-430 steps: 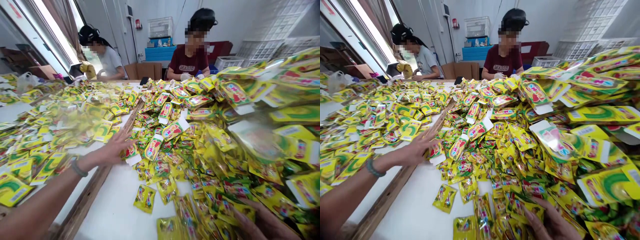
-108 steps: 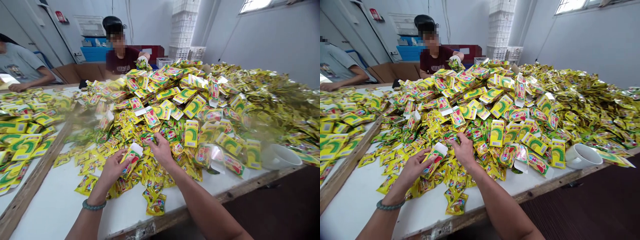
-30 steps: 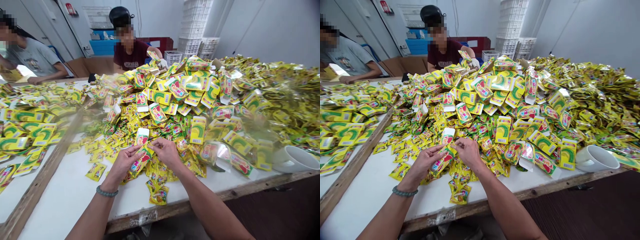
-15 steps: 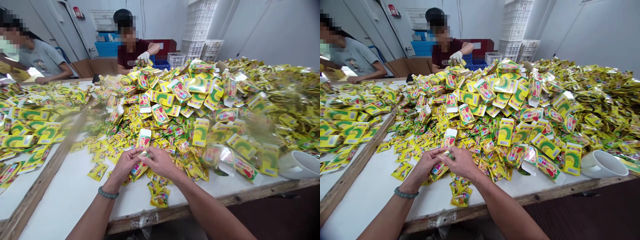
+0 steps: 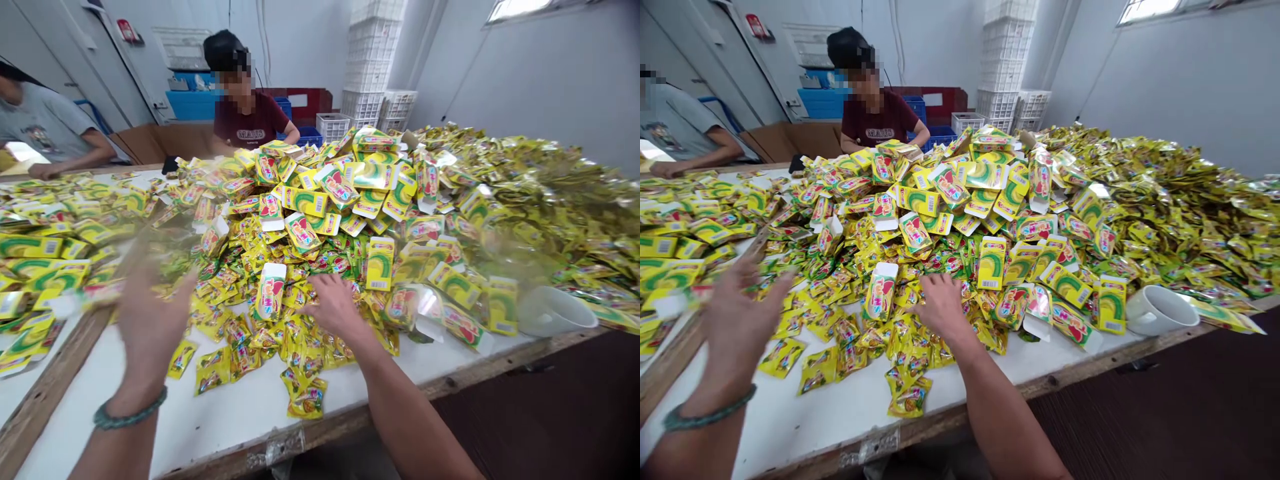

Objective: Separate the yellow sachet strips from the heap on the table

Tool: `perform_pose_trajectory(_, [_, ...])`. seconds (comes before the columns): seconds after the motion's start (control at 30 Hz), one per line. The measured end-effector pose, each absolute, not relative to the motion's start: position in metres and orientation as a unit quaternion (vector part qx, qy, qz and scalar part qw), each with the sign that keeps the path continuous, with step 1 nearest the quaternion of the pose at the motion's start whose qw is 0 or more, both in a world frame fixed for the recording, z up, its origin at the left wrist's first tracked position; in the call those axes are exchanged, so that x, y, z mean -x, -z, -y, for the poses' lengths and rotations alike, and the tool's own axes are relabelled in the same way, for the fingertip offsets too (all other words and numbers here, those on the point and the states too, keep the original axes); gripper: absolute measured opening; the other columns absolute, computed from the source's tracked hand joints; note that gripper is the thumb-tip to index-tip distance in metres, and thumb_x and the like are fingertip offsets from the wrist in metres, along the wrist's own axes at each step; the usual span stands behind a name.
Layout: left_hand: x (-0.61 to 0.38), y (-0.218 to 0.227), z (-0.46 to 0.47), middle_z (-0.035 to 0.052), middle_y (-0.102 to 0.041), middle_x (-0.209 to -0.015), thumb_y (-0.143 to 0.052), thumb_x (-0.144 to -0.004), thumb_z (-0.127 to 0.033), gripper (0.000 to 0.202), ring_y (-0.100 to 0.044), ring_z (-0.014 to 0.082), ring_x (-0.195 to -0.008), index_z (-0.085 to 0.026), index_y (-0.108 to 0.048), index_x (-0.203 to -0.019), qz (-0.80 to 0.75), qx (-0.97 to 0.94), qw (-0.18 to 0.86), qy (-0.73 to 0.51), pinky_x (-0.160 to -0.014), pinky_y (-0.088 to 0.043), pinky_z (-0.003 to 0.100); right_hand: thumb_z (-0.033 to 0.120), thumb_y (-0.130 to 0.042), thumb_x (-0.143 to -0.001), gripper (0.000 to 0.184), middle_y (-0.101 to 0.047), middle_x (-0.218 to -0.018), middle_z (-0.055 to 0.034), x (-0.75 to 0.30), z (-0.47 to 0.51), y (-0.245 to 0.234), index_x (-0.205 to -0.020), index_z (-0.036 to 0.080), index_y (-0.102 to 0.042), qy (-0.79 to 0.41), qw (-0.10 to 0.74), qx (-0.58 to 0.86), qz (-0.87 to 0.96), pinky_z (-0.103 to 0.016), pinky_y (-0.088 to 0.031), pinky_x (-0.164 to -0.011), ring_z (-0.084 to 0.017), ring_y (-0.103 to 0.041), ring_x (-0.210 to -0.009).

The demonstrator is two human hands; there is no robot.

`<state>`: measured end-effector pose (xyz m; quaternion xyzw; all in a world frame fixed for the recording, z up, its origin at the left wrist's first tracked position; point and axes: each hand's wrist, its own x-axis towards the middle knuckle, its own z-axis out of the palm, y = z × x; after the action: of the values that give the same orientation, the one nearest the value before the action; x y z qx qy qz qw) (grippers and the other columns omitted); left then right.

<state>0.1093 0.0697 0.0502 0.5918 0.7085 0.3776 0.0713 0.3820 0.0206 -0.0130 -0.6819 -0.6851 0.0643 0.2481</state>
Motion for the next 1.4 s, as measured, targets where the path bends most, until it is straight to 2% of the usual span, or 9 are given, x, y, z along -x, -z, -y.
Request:
perform_pose_trajectory(0.13, [-0.174, -0.011, -0.066, 0.0131, -0.072, -0.101, -0.066, -0.071, -0.064, 0.067, -0.066, 0.0344, -0.093, -0.016, -0.062, -0.118, -0.669, -0.66, 0.217, -0.262, -0.077, -0.048, 0.039, 0.017, -0.057, -0.089, 0.012, -0.072, -0.094, -0.008, -0.38, -0.023, 0.018, -0.092, 0.021, -0.069, -0.062, 0.203, 0.689, 0.693, -0.031, -0.039, -0.078, -0.022, -0.061, -0.092])
perform_pose_trajectory(0.33, [-0.184, 0.013, -0.064, -0.0006, -0.061, -0.062, -0.071, -0.071, -0.052, 0.043, -0.054, 0.0193, -0.059, -0.015, -0.07, -0.093, -0.55, -0.682, 0.347, -0.335, -0.056, -0.038, 0.028, 0.033, -0.047, -0.094, 0.02, -0.058, -0.068, -0.0001, -0.379, -0.033, 0.024, -0.083, 0.021, -0.058, -0.211, 0.467, 0.645, 0.567, -0.024, -0.037, -0.058, -0.016, -0.054, -0.063])
perform_pose_trajectory(0.47, [-0.178, 0.007, -0.057, 0.0042, -0.072, -0.086, -0.072, -0.073, -0.049, 0.042, -0.061, 0.0205, -0.073, -0.017, -0.072, -0.099, -0.501, -0.671, 0.44, -0.325, -0.066, -0.045, 0.027, 0.034, -0.048, -0.091, 0.019, -0.049, -0.065, 0.0027, -0.377, -0.033, 0.023, -0.079, 0.021, -0.054, -0.283, 0.516, 0.588, 0.555, -0.022, -0.035, -0.056, -0.013, -0.047, -0.061])
perform_pose_trajectory(0.7, [-0.178, 0.01, -0.055, 0.0096, -0.076, -0.099, -0.081, -0.064, -0.05, 0.058, -0.068, 0.0261, -0.092, -0.015, -0.069, -0.109, -0.462, -0.573, 0.608, -0.298, -0.08, -0.053, 0.033, 0.023, -0.057, -0.087, 0.017, -0.047, -0.06, 0.0045, -0.377, -0.027, 0.013, -0.071, 0.019, -0.057, -0.311, 0.322, 0.611, 0.653, -0.022, -0.026, -0.056, -0.011, -0.04, -0.059])
perform_pose_trajectory(0.87, [-0.183, 0.012, -0.052, 0.0069, -0.077, -0.1, -0.088, -0.056, -0.044, 0.067, -0.071, 0.0206, -0.077, -0.019, -0.067, -0.114, -0.467, -0.445, 0.704, -0.297, -0.07, -0.057, 0.028, 0.037, -0.061, -0.091, 0.023, -0.067, -0.088, -0.0042, -0.385, -0.028, 0.007, -0.102, 0.018, -0.065, -0.165, 0.373, 0.663, 0.627, -0.025, -0.038, -0.07, -0.017, -0.056, -0.078])
perform_pose_trajectory(0.97, [-0.187, 0.013, -0.051, 0.0073, -0.076, -0.106, -0.089, -0.056, -0.04, 0.064, -0.072, 0.0197, -0.076, -0.019, -0.068, -0.112, -0.458, -0.413, 0.723, -0.313, -0.067, -0.057, 0.028, 0.039, -0.062, -0.09, 0.038, -0.064, -0.117, -0.0154, -0.399, -0.03, 0.007, -0.119, 0.014, -0.061, -0.001, 0.315, 0.768, 0.558, -0.035, -0.038, -0.084, -0.026, -0.056, -0.102])
perform_pose_trajectory(1.1, [-0.187, 0.012, -0.05, 0.0085, -0.076, -0.102, -0.09, -0.054, -0.038, 0.066, -0.072, 0.0198, -0.073, -0.017, -0.068, -0.112, -0.46, -0.397, 0.722, -0.331, -0.066, -0.057, 0.028, 0.026, -0.059, -0.091, 0.025, -0.067, -0.116, -0.0138, -0.41, -0.032, 0.012, -0.112, 0.015, -0.064, 0.042, 0.223, 0.784, 0.578, -0.037, -0.036, -0.086, -0.027, -0.057, -0.101])
perform_pose_trajectory(1.27, [-0.181, 0.014, -0.049, 0.0089, -0.077, -0.098, -0.09, -0.054, -0.041, 0.068, -0.07, 0.0185, -0.07, -0.015, -0.068, -0.112, -0.475, -0.424, 0.687, -0.35, -0.063, -0.054, 0.026, 0.014, -0.042, -0.096, 0.029, -0.071, -0.095, -0.0121, -0.413, -0.032, 0.016, -0.113, 0.012, -0.065, 0.094, 0.286, 0.766, 0.568, -0.034, -0.038, -0.081, -0.024, -0.06, -0.088])
perform_pose_trajectory(1.4, [-0.179, 0.015, -0.049, 0.0093, -0.077, -0.099, -0.09, -0.054, -0.043, 0.069, -0.069, 0.0184, -0.073, -0.015, -0.068, -0.113, -0.481, -0.443, 0.669, -0.353, -0.063, -0.053, 0.025, 0.027, -0.051, -0.095, 0.036, -0.066, -0.117, -0.0164, -0.416, -0.033, 0.016, -0.126, 0.01, -0.059, 0.127, 0.286, 0.755, 0.576, -0.037, -0.04, -0.084, -0.03, -0.054, -0.106])
